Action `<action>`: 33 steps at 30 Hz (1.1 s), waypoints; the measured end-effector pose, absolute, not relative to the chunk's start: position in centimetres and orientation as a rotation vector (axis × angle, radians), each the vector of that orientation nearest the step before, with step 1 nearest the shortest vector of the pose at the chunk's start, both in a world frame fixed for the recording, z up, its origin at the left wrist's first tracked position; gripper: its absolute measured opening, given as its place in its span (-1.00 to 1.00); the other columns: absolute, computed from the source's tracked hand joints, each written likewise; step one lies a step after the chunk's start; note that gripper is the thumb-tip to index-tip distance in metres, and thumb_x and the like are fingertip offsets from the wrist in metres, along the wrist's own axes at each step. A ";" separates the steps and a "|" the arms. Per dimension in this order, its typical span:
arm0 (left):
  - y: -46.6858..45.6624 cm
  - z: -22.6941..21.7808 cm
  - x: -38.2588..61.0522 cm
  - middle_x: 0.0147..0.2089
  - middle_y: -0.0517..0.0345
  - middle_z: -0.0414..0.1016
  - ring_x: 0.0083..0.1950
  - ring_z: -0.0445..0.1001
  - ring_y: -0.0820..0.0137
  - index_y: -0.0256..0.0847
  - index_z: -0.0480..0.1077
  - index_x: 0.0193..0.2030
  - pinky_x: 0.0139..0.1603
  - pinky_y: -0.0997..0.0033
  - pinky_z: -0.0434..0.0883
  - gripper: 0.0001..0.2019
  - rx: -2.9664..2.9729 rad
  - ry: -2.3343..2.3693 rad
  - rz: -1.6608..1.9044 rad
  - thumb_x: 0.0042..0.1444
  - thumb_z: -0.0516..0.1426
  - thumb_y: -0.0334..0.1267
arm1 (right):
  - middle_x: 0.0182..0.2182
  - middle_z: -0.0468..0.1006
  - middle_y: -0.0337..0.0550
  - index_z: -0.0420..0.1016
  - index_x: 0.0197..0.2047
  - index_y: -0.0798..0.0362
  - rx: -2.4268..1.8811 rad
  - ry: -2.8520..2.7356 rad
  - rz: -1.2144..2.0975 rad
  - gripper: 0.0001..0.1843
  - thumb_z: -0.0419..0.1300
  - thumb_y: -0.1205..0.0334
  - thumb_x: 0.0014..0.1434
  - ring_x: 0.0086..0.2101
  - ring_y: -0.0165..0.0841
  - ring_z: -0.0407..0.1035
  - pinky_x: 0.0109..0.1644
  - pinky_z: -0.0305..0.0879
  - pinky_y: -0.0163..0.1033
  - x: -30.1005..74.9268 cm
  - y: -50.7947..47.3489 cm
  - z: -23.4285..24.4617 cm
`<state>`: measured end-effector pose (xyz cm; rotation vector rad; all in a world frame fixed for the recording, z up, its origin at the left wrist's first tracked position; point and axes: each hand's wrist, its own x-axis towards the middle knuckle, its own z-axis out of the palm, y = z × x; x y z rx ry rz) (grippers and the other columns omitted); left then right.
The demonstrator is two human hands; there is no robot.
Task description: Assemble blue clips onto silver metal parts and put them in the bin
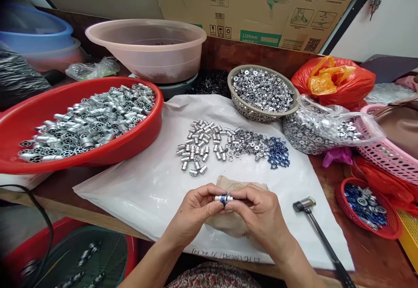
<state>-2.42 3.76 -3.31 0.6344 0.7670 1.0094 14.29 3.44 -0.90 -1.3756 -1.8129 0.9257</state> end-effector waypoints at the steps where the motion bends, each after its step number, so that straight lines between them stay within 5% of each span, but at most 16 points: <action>1: 3.8 -3.3 -2.6 -0.44 0.17 0.50 -0.43 0.45 0.51 -0.25 0.53 -0.32 -0.34 0.55 0.38 -0.83 0.666 0.781 1.020 -0.12 0.31 -0.32 | -0.42 0.60 -0.20 0.59 -0.32 -0.02 -1.377 -1.815 0.906 -0.87 0.25 0.15 0.09 -0.38 -0.36 0.46 -0.27 0.37 -0.29 14.1 3.4 -1.0; 7: 4.1 -4.3 -3.2 -0.28 0.15 0.42 -0.34 0.43 0.46 -0.19 0.53 -0.17 -0.25 0.43 0.42 -0.74 0.686 0.921 1.116 -0.03 0.25 -0.19 | -0.45 0.59 -0.23 0.57 -0.35 0.01 -1.514 -2.074 0.865 -0.79 0.12 0.16 0.18 -0.41 -0.38 0.45 -0.30 0.35 -0.33 13.4 7.7 -2.3; 12: 4.3 -4.1 -3.0 -0.33 0.15 0.43 -0.27 0.45 0.41 -0.21 0.43 0.00 -0.27 0.43 0.42 -0.56 0.401 0.895 1.125 -0.07 0.28 -0.20 | -0.31 0.55 -0.06 0.51 -0.30 0.06 -1.678 -2.128 0.534 -0.88 0.22 0.31 0.02 -0.31 -0.24 0.43 -0.21 0.31 -0.15 12.7 13.8 -4.7; 15: 4.4 -3.8 -2.8 -0.37 0.20 0.39 -0.38 0.40 0.52 -0.24 0.47 -0.13 -0.43 0.57 0.35 -0.62 0.324 0.882 1.149 -0.15 0.33 -0.27 | -0.43 0.51 -0.15 0.45 -0.40 0.05 -1.642 -2.129 0.526 -0.94 0.16 0.36 0.03 -0.39 -0.30 0.41 -0.27 0.32 -0.19 12.9 14.1 -5.4; 20: 4.5 -3.8 -2.1 -0.40 0.19 0.40 -0.48 0.34 0.58 -0.32 0.49 -0.30 -0.55 0.64 0.28 -0.70 0.277 0.840 1.092 -0.20 0.36 -0.27 | -0.29 0.51 -0.12 0.44 -0.20 0.07 -1.546 -2.038 0.590 -0.83 0.11 0.32 0.11 -0.37 -0.39 0.44 -0.25 0.39 -0.27 14.5 10.3 -4.2; 27: 4.5 -3.5 -0.8 -0.38 0.19 0.45 -0.45 0.39 0.57 -0.31 0.49 -0.32 -0.42 0.58 0.38 -0.72 0.253 0.731 1.054 -0.23 0.37 -0.33 | -0.16 0.57 -0.15 0.48 -0.09 -0.03 -1.375 -1.818 0.924 -0.77 0.09 0.25 0.20 -0.17 -0.34 0.46 -0.10 0.39 -0.27 14.4 5.3 -1.9; 33: 4.0 -3.4 -0.8 -0.37 0.17 0.49 -0.44 0.40 0.57 -0.31 0.49 -0.34 -0.37 0.58 0.38 -0.75 0.272 0.685 1.034 -0.22 0.36 -0.36 | -0.23 0.58 -0.14 0.49 -0.16 0.00 -1.377 -1.687 1.030 -0.82 0.14 0.23 0.17 -0.20 -0.32 0.46 -0.13 0.40 -0.25 15.0 4.2 -2.2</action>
